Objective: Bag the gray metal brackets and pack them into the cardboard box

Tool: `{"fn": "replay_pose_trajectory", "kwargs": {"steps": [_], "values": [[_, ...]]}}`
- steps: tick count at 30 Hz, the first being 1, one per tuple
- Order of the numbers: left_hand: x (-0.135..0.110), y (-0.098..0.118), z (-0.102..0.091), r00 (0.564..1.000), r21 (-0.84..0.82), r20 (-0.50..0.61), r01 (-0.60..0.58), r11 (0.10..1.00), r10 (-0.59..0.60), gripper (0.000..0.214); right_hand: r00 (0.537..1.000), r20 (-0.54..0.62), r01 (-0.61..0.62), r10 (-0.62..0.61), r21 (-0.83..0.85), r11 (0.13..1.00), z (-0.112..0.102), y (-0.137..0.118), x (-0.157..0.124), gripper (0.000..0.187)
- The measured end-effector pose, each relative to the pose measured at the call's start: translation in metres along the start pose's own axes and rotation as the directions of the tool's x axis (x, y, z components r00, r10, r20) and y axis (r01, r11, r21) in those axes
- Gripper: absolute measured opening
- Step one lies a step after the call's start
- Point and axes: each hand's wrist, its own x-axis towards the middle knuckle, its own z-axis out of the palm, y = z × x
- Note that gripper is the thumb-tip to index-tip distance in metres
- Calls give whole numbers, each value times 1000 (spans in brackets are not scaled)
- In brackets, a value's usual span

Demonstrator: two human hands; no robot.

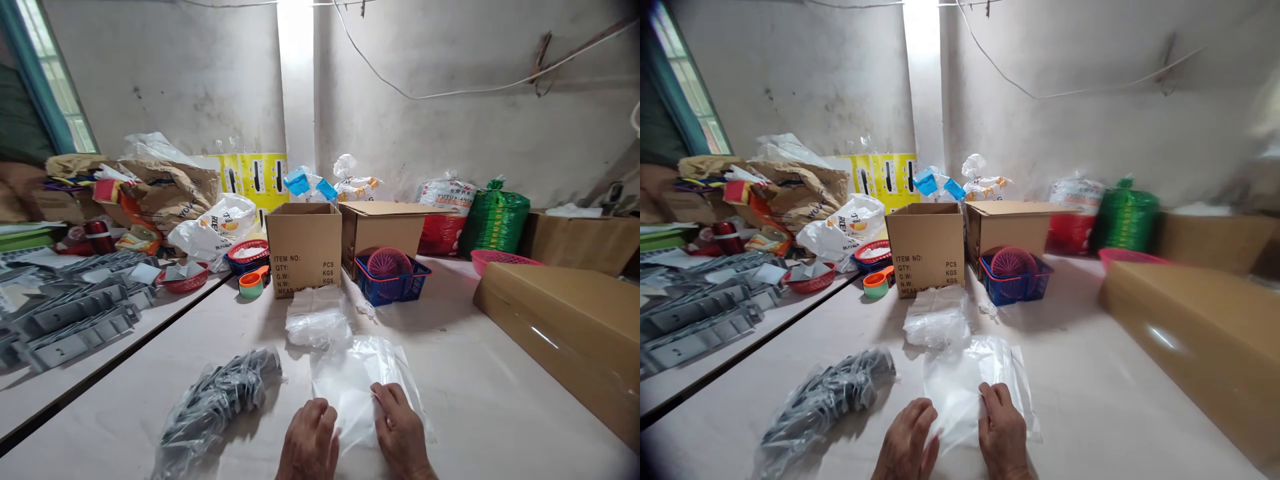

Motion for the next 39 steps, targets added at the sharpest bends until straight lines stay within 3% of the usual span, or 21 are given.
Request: {"fn": "replay_pose_trajectory", "kwargs": {"steps": [7,12,18,24,29,39], "values": [[9,2,5,973,-26,-136,-191,981,186,20,996,66,-61,56,87,994,5,15,-6,24],[17,6,1,958,8,-144,-249,969,247,22,996,-2,-92,92,103,990,7,15,-8,25],[21,12,1,968,14,-103,-228,974,228,19,997,-58,-51,59,123,991,2,9,-3,25],[13,4,3,966,-71,-9,-258,964,258,14,997,-80,-8,20,152,988,-7,1,2,23],[9,2,0,977,-147,132,-149,978,168,13,998,-9,-58,60,158,986,-10,-4,4,24],[11,-1,-3,988,-175,98,-103,979,121,20,992,59,-124,115,171,977,-18,-8,8,32]]}}
